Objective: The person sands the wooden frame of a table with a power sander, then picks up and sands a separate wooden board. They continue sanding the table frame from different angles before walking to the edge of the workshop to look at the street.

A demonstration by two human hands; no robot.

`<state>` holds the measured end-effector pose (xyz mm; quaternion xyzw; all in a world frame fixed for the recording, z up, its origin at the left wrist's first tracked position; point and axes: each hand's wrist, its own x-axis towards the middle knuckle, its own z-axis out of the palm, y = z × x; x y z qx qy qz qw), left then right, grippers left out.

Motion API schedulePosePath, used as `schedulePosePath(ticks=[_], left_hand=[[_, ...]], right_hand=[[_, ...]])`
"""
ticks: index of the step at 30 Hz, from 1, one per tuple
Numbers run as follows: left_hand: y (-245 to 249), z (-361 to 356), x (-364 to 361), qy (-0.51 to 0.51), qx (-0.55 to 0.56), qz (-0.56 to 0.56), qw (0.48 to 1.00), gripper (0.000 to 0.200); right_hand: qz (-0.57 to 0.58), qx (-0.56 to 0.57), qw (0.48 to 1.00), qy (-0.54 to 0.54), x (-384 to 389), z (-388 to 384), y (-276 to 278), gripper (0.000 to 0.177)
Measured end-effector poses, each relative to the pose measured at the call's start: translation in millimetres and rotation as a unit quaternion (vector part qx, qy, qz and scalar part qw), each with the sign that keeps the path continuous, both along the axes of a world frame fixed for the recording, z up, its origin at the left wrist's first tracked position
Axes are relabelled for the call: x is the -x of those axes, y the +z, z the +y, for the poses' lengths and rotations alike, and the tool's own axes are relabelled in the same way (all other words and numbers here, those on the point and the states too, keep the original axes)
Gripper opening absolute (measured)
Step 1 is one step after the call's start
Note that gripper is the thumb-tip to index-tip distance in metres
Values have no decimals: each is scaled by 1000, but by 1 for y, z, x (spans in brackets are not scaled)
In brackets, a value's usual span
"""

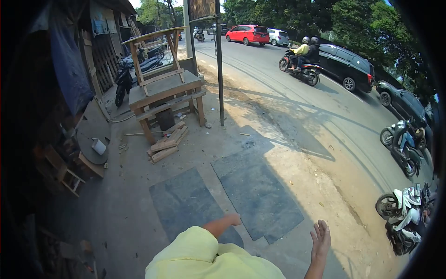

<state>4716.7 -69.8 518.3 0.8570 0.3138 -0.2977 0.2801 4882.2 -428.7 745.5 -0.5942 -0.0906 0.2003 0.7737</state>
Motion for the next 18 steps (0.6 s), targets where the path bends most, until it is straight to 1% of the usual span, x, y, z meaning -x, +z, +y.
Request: schedulePosePath(ticks=[1,2,3,4,5,7,8,9,11,12,13,15,16,18], left_hand=[[46,6,30,-153,-71,38,985,59],[-56,44,56,68,-13,-28,997,57],[-83,61,86,49,-50,13,997,57],[-63,62,113,91,-60,51,993,58],[-76,68,137,130,-70,84,985,58],[-72,59,171,207,-72,64,974,60],[-79,54,180,223,-61,51,972,61],[-90,47,187,239,-49,39,969,62],[-113,31,191,280,9,33,959,65],[-110,19,187,293,49,35,954,65],[-108,5,180,306,88,37,947,66],[-122,-13,163,277,94,-14,956,68],[-124,-17,152,271,91,-13,958,68],[-126,-26,128,231,102,-78,964,65]], right_hand=[[-4,-3,1000,-27,-2,-26,-6,65],[-3,107,994,-27,-6,-48,-19,60],[3,218,976,-23,-8,-69,-38,54],[9,272,962,-22,-6,-91,-63,48],[16,326,945,-22,-2,-115,-95,41],[20,430,901,53,6,-169,-176,40],[-115,559,809,142,20,-194,-211,46],[-113,589,782,167,37,-216,-233,46],[8,575,804,149,62,-233,-250,44],[49,563,815,131,70,-241,-254,44],[72,553,822,116,72,-246,-260,43],[103,533,835,91,74,-254,-267,42],[113,524,841,81,74,-257,-269,41],[129,509,849,63,72,-260,-273,40]])
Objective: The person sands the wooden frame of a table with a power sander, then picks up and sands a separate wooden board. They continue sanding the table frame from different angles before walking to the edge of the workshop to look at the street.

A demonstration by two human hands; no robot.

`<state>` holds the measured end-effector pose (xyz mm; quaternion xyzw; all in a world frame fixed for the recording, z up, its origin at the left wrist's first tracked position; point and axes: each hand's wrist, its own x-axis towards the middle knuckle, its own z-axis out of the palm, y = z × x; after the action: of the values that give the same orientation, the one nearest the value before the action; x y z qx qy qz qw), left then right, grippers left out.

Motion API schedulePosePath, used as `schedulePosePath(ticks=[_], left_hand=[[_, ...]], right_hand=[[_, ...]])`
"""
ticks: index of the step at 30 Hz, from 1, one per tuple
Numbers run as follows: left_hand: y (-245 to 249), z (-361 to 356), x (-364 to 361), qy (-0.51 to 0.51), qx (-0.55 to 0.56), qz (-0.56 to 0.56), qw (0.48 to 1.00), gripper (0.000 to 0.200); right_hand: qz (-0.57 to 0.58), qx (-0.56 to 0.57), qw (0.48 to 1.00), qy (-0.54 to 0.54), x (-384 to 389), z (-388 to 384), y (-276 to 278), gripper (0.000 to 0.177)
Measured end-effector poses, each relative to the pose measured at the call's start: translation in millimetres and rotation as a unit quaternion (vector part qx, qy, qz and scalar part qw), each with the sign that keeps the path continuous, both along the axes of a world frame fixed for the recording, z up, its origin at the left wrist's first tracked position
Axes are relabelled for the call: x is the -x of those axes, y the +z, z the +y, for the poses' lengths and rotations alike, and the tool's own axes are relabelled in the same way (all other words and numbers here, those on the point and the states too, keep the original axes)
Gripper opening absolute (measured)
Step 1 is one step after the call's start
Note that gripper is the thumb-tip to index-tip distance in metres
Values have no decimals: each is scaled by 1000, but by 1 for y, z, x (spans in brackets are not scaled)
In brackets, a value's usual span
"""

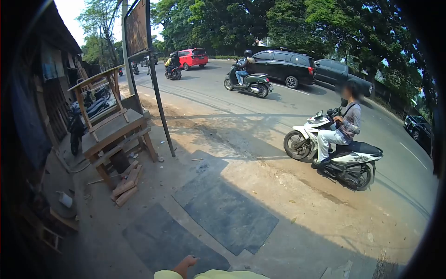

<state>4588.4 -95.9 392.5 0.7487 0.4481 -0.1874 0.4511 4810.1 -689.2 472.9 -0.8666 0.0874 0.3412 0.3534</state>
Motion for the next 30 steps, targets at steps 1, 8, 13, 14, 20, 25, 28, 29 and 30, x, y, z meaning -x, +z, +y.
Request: schedulePosePath(ticks=[1,8,13,14,20,25,28,29,30], left_hand=[[0,1,-11,-5,-3,-1,1000,65],[31,0,-55,-91,-5,-30,995,59],[27,-3,-60,-124,-17,14,992,61],[26,-5,-59,-129,-14,28,991,62],[24,-8,-61,-140,15,56,988,65],[9,-5,-63,-152,4,52,987,65],[9,-3,-62,-154,5,44,987,65],[17,-4,-62,-164,6,40,986,64],[20,-4,-62,-174,7,36,984,64]], right_hand=[[2,-5,1000,-11,-1,-1,-2,39],[4,-34,997,-72,-4,-8,-12,36],[1,-49,993,-112,0,-7,-17,34],[1,-48,992,-115,3,-6,-17,34],[1,-31,998,-56,13,1,-20,36],[7,-27,997,-72,18,1,-29,36],[12,-24,997,-77,22,1,-35,36],[13,-23,997,-78,24,1,-36,36],[13,-22,996,-81,26,1,-38,36]])
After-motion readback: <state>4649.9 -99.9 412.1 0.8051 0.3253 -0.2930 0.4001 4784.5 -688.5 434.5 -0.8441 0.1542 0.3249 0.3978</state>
